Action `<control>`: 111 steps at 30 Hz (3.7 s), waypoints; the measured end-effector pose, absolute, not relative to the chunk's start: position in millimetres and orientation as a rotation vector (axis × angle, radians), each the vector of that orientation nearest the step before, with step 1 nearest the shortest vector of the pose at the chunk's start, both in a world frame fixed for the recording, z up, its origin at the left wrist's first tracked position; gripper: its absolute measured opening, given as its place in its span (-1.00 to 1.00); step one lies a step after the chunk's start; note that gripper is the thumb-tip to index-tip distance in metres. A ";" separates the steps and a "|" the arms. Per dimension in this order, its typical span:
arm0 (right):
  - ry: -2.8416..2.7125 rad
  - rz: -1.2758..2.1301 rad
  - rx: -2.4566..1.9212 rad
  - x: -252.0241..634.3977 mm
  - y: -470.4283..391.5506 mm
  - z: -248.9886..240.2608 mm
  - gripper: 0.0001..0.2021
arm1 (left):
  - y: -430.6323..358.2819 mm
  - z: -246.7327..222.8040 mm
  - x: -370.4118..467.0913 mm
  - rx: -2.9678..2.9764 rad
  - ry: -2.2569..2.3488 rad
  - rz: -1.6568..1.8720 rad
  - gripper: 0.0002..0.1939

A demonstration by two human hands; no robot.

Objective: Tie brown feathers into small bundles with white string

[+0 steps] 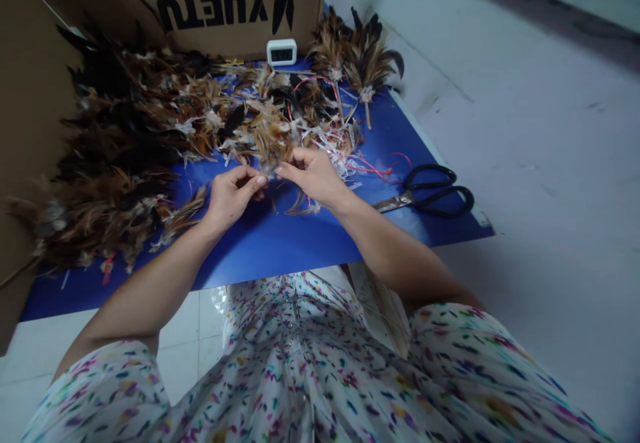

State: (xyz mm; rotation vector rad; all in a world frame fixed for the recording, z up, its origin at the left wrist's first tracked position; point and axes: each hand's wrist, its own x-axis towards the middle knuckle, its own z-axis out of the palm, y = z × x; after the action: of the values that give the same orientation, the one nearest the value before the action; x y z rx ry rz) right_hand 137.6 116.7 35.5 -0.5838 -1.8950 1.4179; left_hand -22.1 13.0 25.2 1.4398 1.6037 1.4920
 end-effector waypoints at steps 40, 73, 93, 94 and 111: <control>-1.948 1.400 -0.586 133.9 119.8 27.3 -0.83 | 11.1 22.2 -27.4 1.663 1.792 1.340 -0.70; -2.324 1.059 -0.663 179.2 160.7 50.0 -0.96 | 17.6 22.4 -29.4 1.394 1.618 1.681 -0.66; -2.556 0.854 -0.570 165.0 144.8 42.7 -0.82 | 18.8 22.3 -29.4 1.341 1.587 1.683 -0.63; -2.444 0.921 -0.580 165.1 146.4 44.4 -0.85 | 18.6 23.1 -28.8 1.326 1.585 1.684 -0.62; -1.602 1.651 -0.673 157.7 142.9 47.7 -0.70 | 13.2 29.7 -20.6 1.154 1.388 1.521 -0.58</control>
State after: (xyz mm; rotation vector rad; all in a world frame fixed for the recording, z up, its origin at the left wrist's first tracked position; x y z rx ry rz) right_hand 157.7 142.9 47.7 -0.6733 -1.6025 1.6506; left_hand -20.6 13.2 29.7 1.1543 1.3885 1.5208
